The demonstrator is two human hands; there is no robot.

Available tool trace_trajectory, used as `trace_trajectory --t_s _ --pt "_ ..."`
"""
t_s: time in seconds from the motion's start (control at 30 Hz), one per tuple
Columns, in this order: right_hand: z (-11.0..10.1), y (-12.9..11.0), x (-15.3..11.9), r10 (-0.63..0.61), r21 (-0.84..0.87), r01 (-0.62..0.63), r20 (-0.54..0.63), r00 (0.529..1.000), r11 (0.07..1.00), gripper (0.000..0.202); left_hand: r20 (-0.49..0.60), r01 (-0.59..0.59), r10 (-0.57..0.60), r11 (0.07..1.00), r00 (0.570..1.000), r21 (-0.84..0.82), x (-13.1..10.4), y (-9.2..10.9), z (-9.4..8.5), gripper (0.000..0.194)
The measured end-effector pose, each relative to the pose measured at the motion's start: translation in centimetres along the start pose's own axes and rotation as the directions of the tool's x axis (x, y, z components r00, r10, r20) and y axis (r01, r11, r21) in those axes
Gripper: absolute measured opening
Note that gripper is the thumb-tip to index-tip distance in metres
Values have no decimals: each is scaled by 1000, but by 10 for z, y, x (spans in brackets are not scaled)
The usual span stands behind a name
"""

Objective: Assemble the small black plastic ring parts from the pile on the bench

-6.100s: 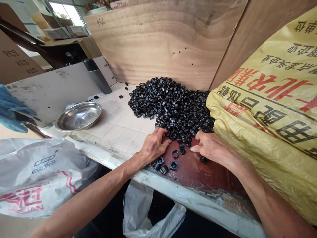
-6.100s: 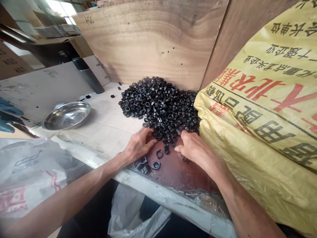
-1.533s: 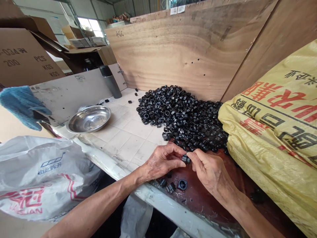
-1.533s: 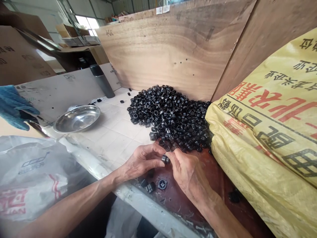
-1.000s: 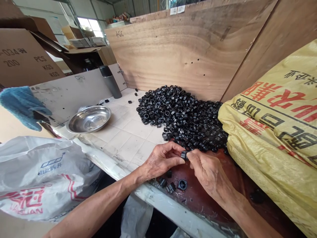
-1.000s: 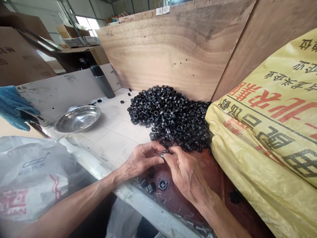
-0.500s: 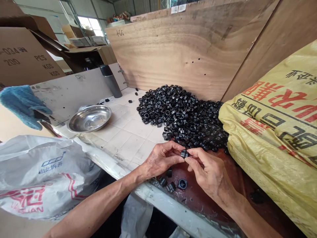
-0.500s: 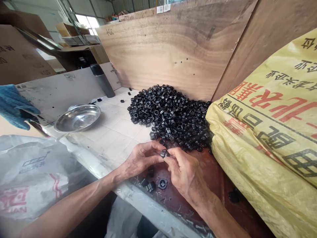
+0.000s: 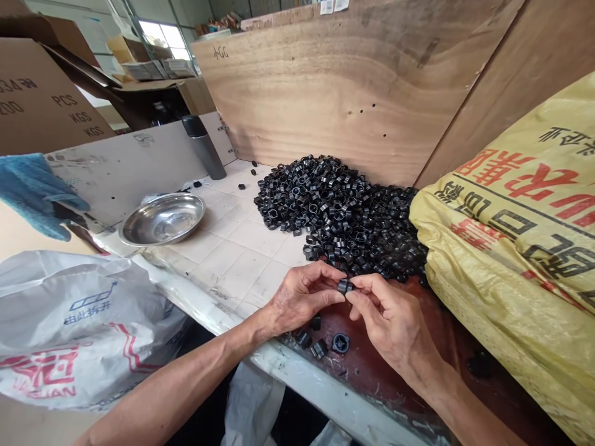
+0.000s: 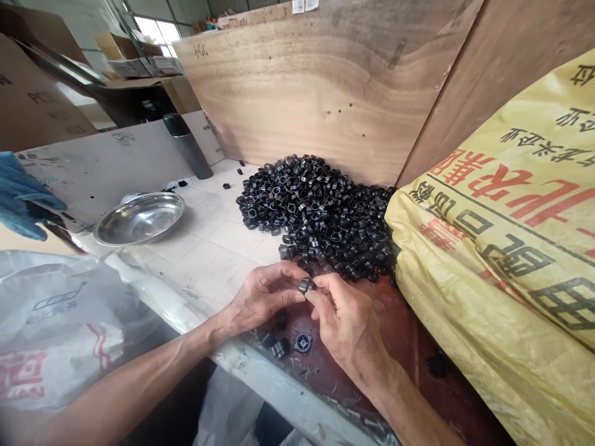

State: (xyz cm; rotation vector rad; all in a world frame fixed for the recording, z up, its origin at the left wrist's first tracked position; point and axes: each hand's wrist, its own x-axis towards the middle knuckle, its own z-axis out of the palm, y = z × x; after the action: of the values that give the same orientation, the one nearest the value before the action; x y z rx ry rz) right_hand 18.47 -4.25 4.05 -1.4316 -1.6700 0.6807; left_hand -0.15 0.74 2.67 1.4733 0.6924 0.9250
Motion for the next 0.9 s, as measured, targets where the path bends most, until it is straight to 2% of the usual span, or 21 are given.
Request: trace_trajectory --t_s 0.03,0.1,0.17,0.2,0.23,0.27,0.3,0.37,0.4,0.47,0.5,0.57,0.63,0.7,0.73,0.77,0.83,0.9 --pt "1 0 -1 70 35 -70 8 998 997 20 3 -96 96 987 995 128 0 -3 -2 21" --pt "5 1 -2 245 180 -255 77 966 950 25 64 -301 299 882 952 363 0 -11 -5 20" --pt "7 3 -2 381 343 -428 197 903 836 36 163 -448 425 756 891 478 1 -18 -7 24" --pt "8 4 -1 415 386 -483 250 875 786 43 192 -476 443 727 876 494 1 -19 -7 26" --pt "8 4 0 429 384 -510 280 859 770 48 195 -465 427 736 883 492 1 -20 -7 26" --pt "7 4 0 424 340 -498 269 865 798 51 172 -416 381 779 908 470 2 -18 -5 24" --pt "6 4 1 394 263 -446 228 890 856 51 127 -338 315 844 941 417 2 -16 -4 23" --pt "2 3 3 241 94 -254 128 962 963 39 34 -143 139 967 990 212 2 -9 0 23" --pt "0 2 3 138 38 -142 92 986 989 31 12 -55 55 995 998 88 1 -6 2 25" --pt "-2 2 3 -31 -5 31 44 999 1000 19 4 36 -36 997 999 -68 1 -3 3 26" --pt "-3 2 3 -68 -8 68 37 997 998 17 0 31 -31 998 1000 -60 1 -4 2 25" --pt "-3 2 2 -24 27 23 36 999 999 16 -12 -86 88 991 996 107 1 -7 -1 24" --pt "-2 2 2 137 147 -153 113 984 977 18 22 -253 260 916 965 311 0 -12 -5 23" --pt "-1 2 3 261 264 -316 224 939 911 27 61 -326 330 857 942 400 0 -14 -6 24" --pt "-1 2 3 281 279 -347 252 926 895 31 52 -299 303 873 952 385 1 -14 -6 24" --pt "-2 2 4 269 263 -330 240 933 907 31 28 -230 234 916 972 328 1 -12 -5 24" --pt "-2 3 4 137 165 -157 126 983 974 25 -9 -36 37 993 999 109 2 -7 -2 25" --pt "-3 4 4 -69 49 68 1 998 996 19 17 114 -112 986 994 -121 2 -2 0 28"
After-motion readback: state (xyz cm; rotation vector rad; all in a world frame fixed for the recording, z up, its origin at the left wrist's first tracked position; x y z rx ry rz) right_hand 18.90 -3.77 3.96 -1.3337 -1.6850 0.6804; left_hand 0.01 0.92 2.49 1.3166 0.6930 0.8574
